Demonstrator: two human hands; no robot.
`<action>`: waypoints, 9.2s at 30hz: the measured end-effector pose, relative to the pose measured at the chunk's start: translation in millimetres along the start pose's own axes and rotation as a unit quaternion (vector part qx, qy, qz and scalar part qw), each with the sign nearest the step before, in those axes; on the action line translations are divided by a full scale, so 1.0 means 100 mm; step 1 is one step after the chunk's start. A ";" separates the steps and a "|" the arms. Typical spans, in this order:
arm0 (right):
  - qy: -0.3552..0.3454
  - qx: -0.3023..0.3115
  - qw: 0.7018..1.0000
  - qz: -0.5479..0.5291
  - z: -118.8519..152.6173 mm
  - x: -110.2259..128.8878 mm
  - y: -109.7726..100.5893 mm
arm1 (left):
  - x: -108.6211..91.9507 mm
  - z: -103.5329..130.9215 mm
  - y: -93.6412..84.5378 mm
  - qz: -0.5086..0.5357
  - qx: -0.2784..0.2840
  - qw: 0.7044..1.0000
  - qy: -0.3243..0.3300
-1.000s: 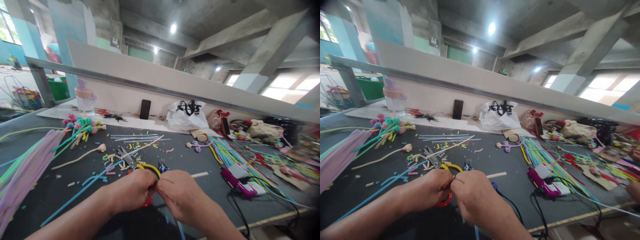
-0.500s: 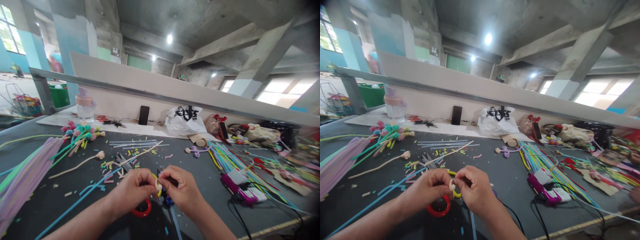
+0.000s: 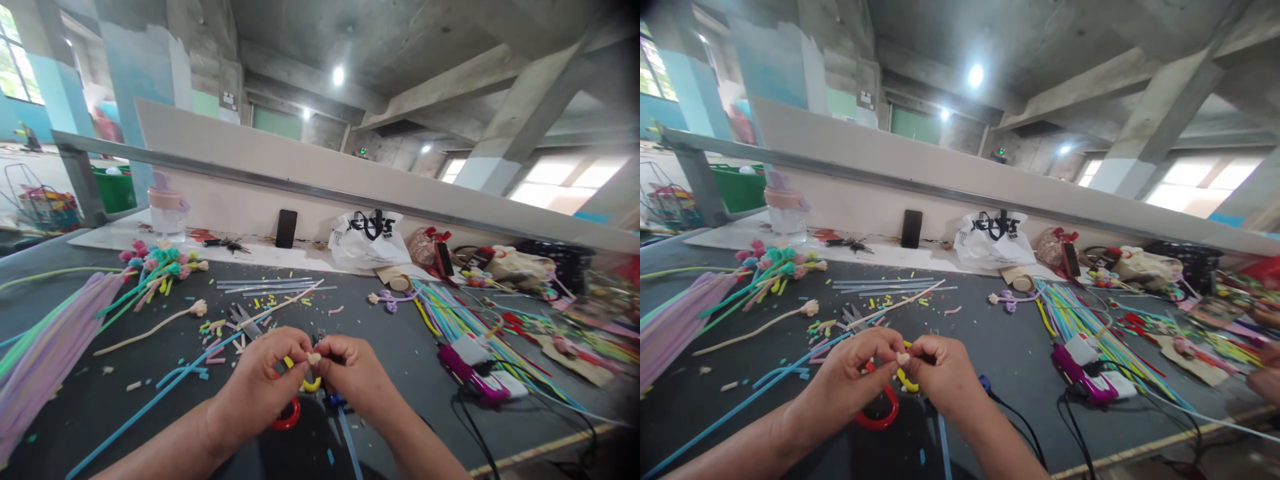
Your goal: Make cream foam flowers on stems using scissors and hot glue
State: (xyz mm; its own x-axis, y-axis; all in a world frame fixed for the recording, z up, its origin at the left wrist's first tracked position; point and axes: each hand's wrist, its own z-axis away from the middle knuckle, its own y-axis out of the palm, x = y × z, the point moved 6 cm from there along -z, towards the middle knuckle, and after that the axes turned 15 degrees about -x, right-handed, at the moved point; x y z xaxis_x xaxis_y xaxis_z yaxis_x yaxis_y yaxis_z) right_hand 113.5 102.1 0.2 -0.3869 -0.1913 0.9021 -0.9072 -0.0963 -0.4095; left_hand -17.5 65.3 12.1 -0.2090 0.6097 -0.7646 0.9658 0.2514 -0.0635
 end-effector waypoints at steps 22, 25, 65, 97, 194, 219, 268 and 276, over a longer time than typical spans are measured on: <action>-0.173 -0.006 0.975 -0.141 0.08 0.21 -0.28 | 0.57 -0.04 -0.14 0.185 -0.173 0.903 -0.346; -0.275 -0.071 0.959 0.020 0.14 0.27 -0.22 | 0.50 -0.06 -0.14 0.155 -0.167 0.919 -0.321; 0.111 0.025 0.958 -0.265 0.15 -0.04 0.41 | 0.18 -0.02 -0.13 -0.065 -0.137 0.987 -0.059; 0.034 -0.163 0.959 -0.230 -0.21 -0.19 -0.30 | 0.18 0.10 0.27 0.166 0.199 0.929 -0.263; -0.415 -0.061 0.876 0.239 0.10 0.29 -0.13 | 0.42 0.10 0.18 0.221 0.154 0.897 -0.351; -0.398 -0.040 0.871 0.285 0.16 0.26 -0.07 | 0.37 0.03 0.08 0.014 0.087 0.968 -0.237; 0.044 -0.079 0.967 -0.238 -0.40 -0.32 -0.55 | 0.71 -0.06 -0.08 0.148 -0.058 0.931 -0.330; -0.018 -0.080 0.990 -0.116 -0.42 -0.27 -0.65 | 0.71 -0.07 -0.08 0.153 -0.049 0.932 -0.325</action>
State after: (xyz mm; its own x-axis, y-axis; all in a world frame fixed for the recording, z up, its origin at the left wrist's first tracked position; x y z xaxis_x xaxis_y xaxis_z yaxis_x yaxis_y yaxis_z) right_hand 175.4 154.8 8.4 -0.1624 -0.2164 0.9627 -0.9865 0.0145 -0.1632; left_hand -40.6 111.8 -37.0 0.2425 0.0875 -0.9662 0.9394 0.2274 0.2564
